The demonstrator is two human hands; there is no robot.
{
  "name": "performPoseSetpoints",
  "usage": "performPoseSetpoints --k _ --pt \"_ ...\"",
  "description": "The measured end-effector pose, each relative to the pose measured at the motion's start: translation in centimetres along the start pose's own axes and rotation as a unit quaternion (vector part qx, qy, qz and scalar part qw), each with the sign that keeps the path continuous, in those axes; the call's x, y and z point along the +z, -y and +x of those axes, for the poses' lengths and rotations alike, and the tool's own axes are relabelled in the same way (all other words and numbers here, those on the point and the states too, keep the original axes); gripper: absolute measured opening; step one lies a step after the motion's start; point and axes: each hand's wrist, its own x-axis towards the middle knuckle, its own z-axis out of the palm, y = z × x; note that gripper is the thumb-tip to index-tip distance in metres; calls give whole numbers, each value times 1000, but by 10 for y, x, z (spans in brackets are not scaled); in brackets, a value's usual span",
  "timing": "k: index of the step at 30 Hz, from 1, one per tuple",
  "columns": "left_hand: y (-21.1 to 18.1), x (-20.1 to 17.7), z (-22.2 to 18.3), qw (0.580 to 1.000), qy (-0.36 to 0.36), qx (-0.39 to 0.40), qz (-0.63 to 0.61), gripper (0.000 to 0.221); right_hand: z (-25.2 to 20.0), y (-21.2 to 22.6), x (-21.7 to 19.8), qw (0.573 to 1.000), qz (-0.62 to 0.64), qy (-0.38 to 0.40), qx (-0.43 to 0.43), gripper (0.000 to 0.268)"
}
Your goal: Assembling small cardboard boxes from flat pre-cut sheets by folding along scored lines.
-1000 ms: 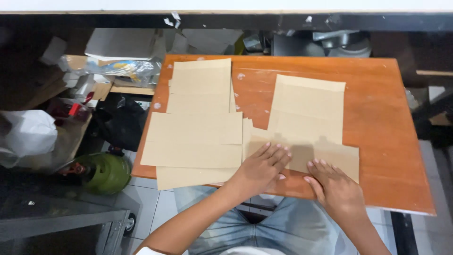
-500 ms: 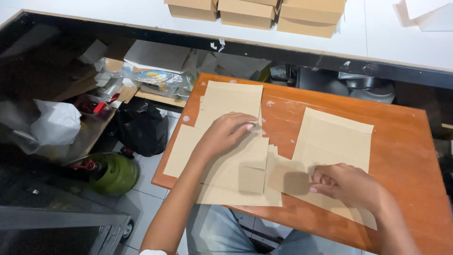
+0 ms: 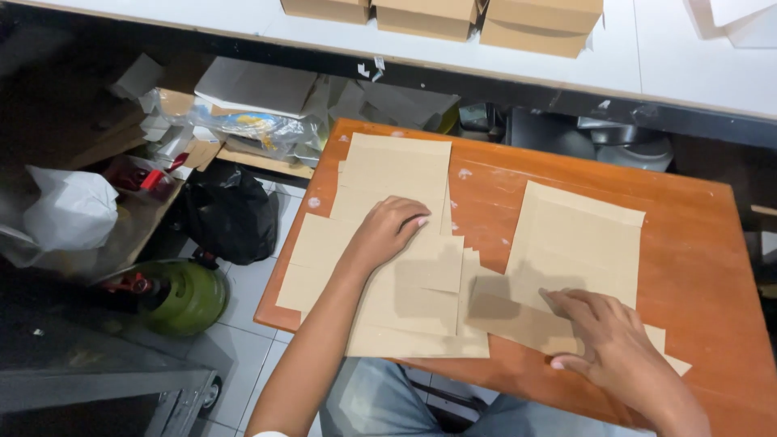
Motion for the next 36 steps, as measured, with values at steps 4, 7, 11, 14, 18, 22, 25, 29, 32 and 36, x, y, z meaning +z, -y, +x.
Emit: performPoseSetpoints --k 4,7,11,14,18,22,25,29,32,36 --pt "5 23 -2 999 27 -3 21 31 -11 6 10 998 -10 -64 -1 81" --pt "-23 54 -10 985 54 42 158 42 -10 6 18 993 -20 -114 -36 76" --pt "-131 59 -34 982 83 138 98 44 -8 9 30 997 -8 -73 14 76" --pt "-150 102 -64 967 89 199 129 54 -6 10 34 996 -59 -39 52 75" --pt "-149 137 -85 969 113 187 115 72 -10 6 39 994 -100 -21 28 72" --pt "-156 130 -85 971 94 185 120 72 -44 2 54 991 -121 -45 -39 71" --pt "-153 134 -86 951 29 217 218 78 -81 7 53 982 -66 -148 -101 72" --pt "-139 136 -100 924 41 215 312 79 -116 -6 49 981 -104 -151 -57 67" --pt "-126 133 -107 894 57 230 380 84 -115 -10 56 972 -132 -186 -62 65" --pt "-153 130 -99 899 70 251 351 83 -90 11 64 942 -150 -285 -98 66"
